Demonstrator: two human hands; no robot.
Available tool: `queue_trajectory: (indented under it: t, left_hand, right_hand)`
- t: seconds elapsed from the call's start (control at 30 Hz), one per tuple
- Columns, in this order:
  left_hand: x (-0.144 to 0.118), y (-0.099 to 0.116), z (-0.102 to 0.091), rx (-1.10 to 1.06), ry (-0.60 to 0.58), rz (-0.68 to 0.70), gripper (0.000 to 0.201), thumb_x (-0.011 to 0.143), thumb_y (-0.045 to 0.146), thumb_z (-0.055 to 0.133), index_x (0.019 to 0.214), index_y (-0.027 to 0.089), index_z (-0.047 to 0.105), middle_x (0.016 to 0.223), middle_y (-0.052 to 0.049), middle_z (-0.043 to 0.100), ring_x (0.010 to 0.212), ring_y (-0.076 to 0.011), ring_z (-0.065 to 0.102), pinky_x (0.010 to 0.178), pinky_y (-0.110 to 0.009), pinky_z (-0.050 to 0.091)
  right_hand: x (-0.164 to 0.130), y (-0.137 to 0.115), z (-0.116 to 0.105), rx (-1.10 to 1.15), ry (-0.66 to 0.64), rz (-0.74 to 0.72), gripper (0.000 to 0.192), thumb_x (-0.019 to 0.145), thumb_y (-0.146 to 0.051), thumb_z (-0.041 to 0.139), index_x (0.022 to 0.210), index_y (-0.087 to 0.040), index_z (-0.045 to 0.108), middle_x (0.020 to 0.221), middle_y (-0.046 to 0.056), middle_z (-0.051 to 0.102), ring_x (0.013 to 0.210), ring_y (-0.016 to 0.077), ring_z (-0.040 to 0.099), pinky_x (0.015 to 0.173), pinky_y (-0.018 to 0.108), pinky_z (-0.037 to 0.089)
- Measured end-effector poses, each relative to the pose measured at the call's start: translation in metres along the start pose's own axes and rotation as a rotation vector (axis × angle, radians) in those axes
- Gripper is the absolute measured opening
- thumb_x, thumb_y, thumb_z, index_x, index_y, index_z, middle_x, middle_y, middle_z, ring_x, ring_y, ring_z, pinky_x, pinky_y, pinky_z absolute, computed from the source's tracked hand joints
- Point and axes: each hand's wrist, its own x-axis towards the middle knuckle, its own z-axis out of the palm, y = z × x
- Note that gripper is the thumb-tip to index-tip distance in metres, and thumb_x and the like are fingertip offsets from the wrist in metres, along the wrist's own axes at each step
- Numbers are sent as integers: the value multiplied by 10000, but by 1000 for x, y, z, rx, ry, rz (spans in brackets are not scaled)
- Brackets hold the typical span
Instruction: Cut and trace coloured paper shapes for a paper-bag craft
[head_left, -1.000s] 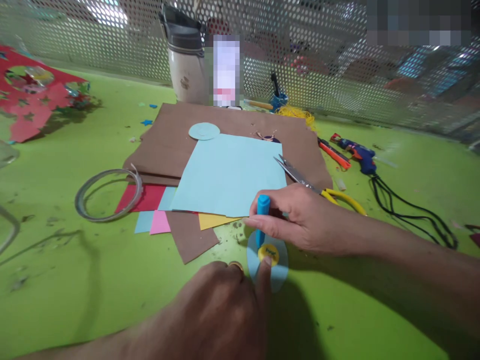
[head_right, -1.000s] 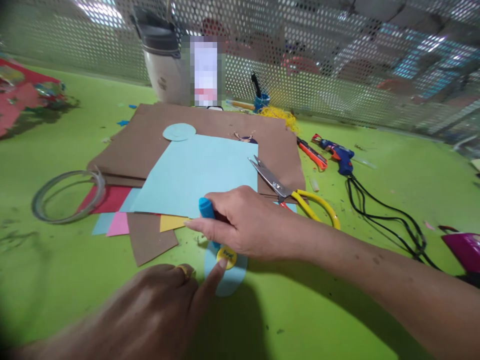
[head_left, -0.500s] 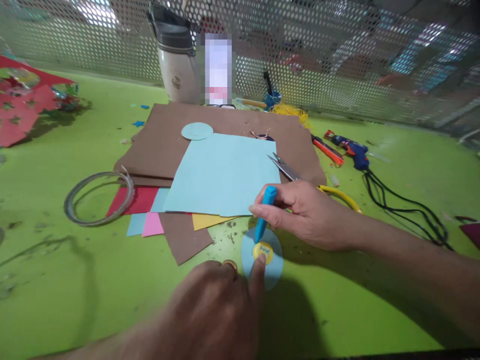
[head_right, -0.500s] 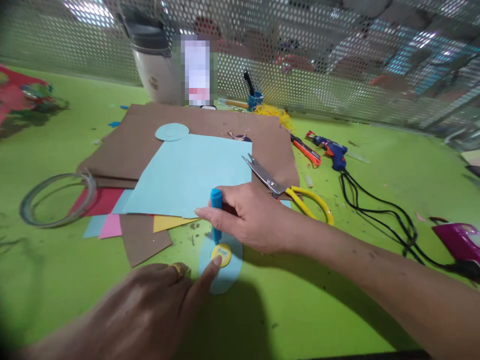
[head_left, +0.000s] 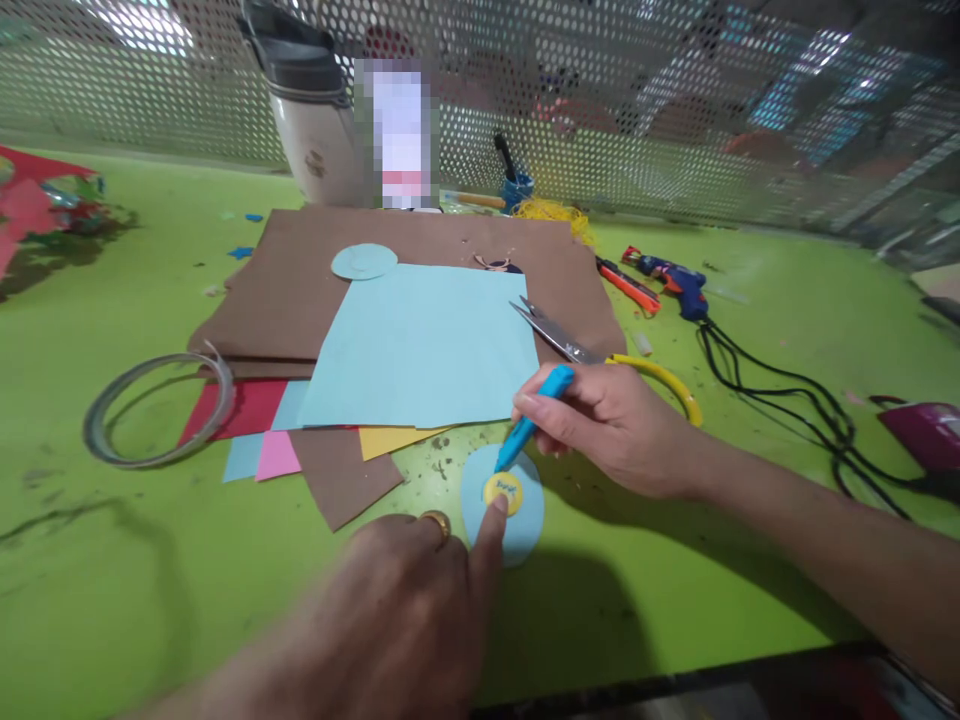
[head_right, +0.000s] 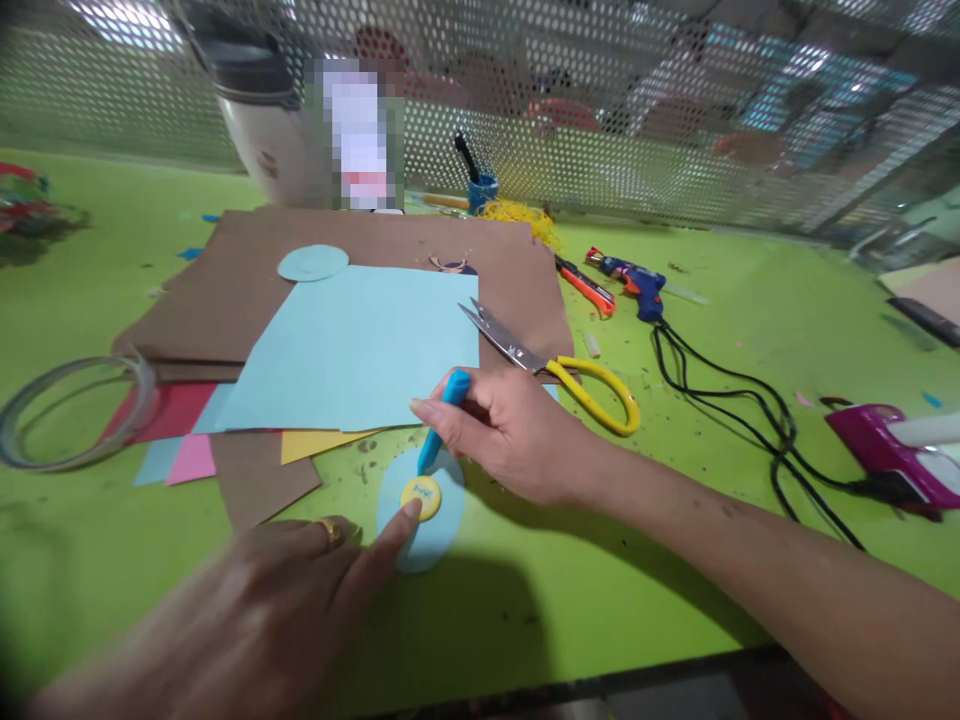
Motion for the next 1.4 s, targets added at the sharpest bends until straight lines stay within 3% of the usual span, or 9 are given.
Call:
queue_trajectory:
  t: [0.27,0.7,1.07,1.3,1.4]
  left_hand:
    - [5,-1,-3,76,117,31,788,703,79,466,1409,-43,139,631,-25,594,504,-171,483,472,-312,351]
    - [9,-2,-1,99,215,0,684,728,18,384,1395,-11,237,603,-23,573,474,-175,457,455,-317,326]
    - [7,-5,-10,111,145,22,677,715,-16,387,1381,1,269,601,-13,557,452,-176,467,400,-311,330]
    - [15,-8,-10,64,297,79,536,730,19,381,1264,-34,406,523,-10,527,388,-170,449,351,-299,312]
    - [13,-8,-10,58,257,88,570,725,28,398,1293,-20,383,553,-22,552,402,-177,466,368,-306,333]
  right_hand:
    - [-7,6,0,124,27,46,327,927,-422,472,784,-152,587,639,-8,569,555,99,521,532,216,439]
    - [-12,12,-3,150,77,51,312,918,-397,489,751,-153,587,595,-11,572,528,97,529,502,206,448]
    - [-32,11,5,53,202,2,302,931,-373,482,746,-161,591,610,-19,569,514,90,538,483,207,436]
    - [-45,7,14,-13,315,-13,255,929,-348,490,785,-164,592,624,-19,584,521,93,563,479,206,425]
    - [-51,4,19,-66,362,-39,222,929,-304,494,786,-164,591,608,-29,576,505,81,542,483,201,417]
